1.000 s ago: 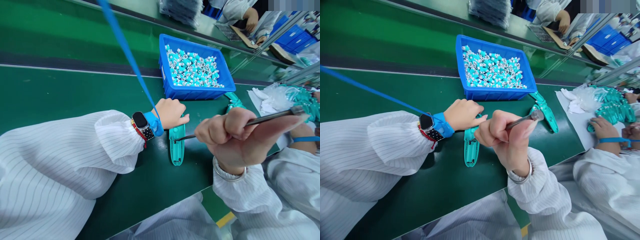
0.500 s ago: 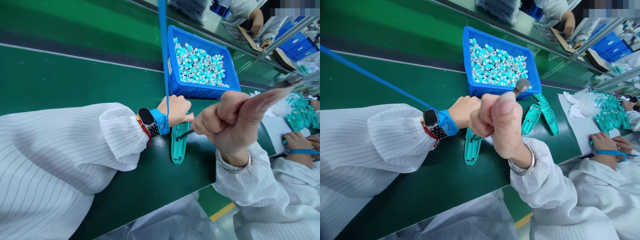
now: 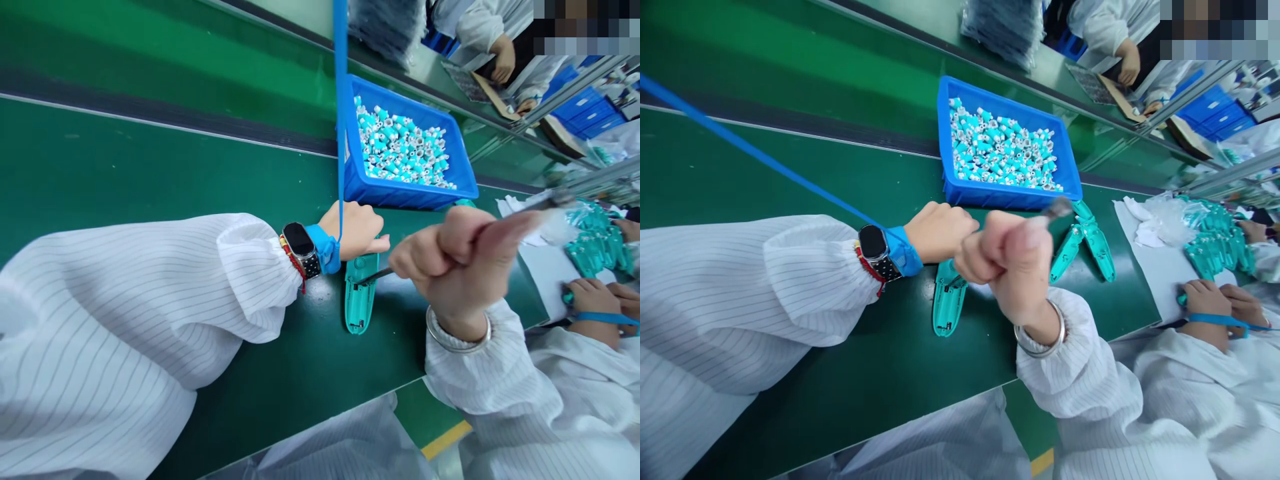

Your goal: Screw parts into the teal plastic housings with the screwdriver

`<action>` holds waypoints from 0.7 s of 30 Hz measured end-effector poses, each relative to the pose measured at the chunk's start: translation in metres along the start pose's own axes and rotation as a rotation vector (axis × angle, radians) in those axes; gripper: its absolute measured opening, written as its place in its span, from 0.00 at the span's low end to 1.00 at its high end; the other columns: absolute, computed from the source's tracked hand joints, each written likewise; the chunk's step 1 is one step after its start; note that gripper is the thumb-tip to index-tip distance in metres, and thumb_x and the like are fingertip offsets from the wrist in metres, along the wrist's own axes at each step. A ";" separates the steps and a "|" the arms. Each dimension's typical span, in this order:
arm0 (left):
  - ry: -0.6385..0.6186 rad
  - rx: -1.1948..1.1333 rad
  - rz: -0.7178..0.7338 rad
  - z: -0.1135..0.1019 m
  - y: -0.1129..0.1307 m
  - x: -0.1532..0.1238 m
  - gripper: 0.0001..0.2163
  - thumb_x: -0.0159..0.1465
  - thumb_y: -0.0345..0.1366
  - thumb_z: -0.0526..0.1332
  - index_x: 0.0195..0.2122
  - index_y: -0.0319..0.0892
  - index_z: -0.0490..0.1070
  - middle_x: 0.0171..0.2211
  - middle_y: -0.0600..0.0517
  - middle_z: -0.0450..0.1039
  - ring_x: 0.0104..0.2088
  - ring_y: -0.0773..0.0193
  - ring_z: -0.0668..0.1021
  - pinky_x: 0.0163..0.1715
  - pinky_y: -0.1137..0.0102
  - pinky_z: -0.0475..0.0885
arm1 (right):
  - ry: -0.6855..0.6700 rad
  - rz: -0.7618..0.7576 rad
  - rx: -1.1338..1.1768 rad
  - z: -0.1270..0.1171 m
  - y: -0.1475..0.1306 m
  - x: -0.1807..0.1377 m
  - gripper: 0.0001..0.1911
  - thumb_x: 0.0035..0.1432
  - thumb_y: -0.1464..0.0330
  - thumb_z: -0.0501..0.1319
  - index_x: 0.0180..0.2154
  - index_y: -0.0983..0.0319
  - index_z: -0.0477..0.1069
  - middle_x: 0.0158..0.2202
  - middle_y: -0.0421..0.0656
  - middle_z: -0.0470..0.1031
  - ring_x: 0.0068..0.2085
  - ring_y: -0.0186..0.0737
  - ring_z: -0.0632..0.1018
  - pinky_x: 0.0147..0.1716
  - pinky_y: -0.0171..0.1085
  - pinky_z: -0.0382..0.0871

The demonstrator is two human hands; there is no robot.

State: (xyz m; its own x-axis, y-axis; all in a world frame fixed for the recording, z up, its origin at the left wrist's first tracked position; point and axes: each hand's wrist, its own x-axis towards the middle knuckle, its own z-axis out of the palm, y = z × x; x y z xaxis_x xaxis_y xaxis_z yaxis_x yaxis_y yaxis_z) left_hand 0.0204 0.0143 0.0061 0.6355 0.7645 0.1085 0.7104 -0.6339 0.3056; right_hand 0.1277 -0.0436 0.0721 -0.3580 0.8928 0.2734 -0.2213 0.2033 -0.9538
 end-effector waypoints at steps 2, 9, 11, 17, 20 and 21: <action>0.019 0.039 0.024 0.002 0.000 0.002 0.20 0.63 0.44 0.47 0.32 0.36 0.74 0.30 0.41 0.74 0.34 0.49 0.76 0.26 0.66 0.59 | -0.015 -0.045 0.004 -0.008 -0.010 -0.003 0.29 0.60 0.52 0.50 0.17 0.61 0.38 0.14 0.33 0.34 0.14 0.27 0.40 0.12 0.32 0.40; 0.020 0.092 0.029 0.004 0.000 0.002 0.21 0.63 0.46 0.47 0.32 0.36 0.74 0.30 0.42 0.74 0.34 0.53 0.76 0.26 0.68 0.58 | -0.103 -0.020 0.018 -0.017 -0.017 -0.011 0.28 0.62 0.52 0.45 0.17 0.62 0.38 0.13 0.34 0.38 0.14 0.27 0.42 0.13 0.32 0.40; 0.023 0.092 0.036 0.004 0.000 0.002 0.21 0.63 0.46 0.47 0.32 0.36 0.74 0.30 0.42 0.74 0.34 0.52 0.76 0.26 0.68 0.58 | -0.111 0.005 0.058 -0.015 -0.013 -0.012 0.28 0.62 0.54 0.45 0.18 0.62 0.38 0.13 0.34 0.38 0.14 0.27 0.42 0.13 0.33 0.40; 0.018 0.082 0.042 0.004 0.000 0.003 0.21 0.63 0.46 0.47 0.35 0.36 0.74 0.32 0.41 0.74 0.35 0.51 0.76 0.27 0.67 0.59 | -0.069 0.094 0.097 -0.013 -0.007 -0.012 0.31 0.58 0.49 0.50 0.18 0.62 0.36 0.14 0.33 0.35 0.14 0.26 0.43 0.14 0.33 0.40; 0.052 0.080 0.055 0.004 0.000 0.001 0.20 0.63 0.45 0.48 0.35 0.36 0.74 0.32 0.41 0.74 0.34 0.51 0.76 0.27 0.67 0.59 | -0.062 0.087 0.106 -0.010 -0.006 -0.011 0.31 0.58 0.50 0.50 0.19 0.62 0.35 0.15 0.33 0.33 0.15 0.26 0.44 0.14 0.32 0.40; 0.071 0.080 0.061 0.005 0.000 0.000 0.20 0.63 0.45 0.48 0.35 0.36 0.74 0.32 0.41 0.74 0.34 0.51 0.76 0.26 0.67 0.58 | -0.060 0.074 0.109 -0.009 -0.005 -0.011 0.30 0.59 0.51 0.50 0.19 0.62 0.35 0.15 0.33 0.33 0.15 0.26 0.43 0.14 0.32 0.40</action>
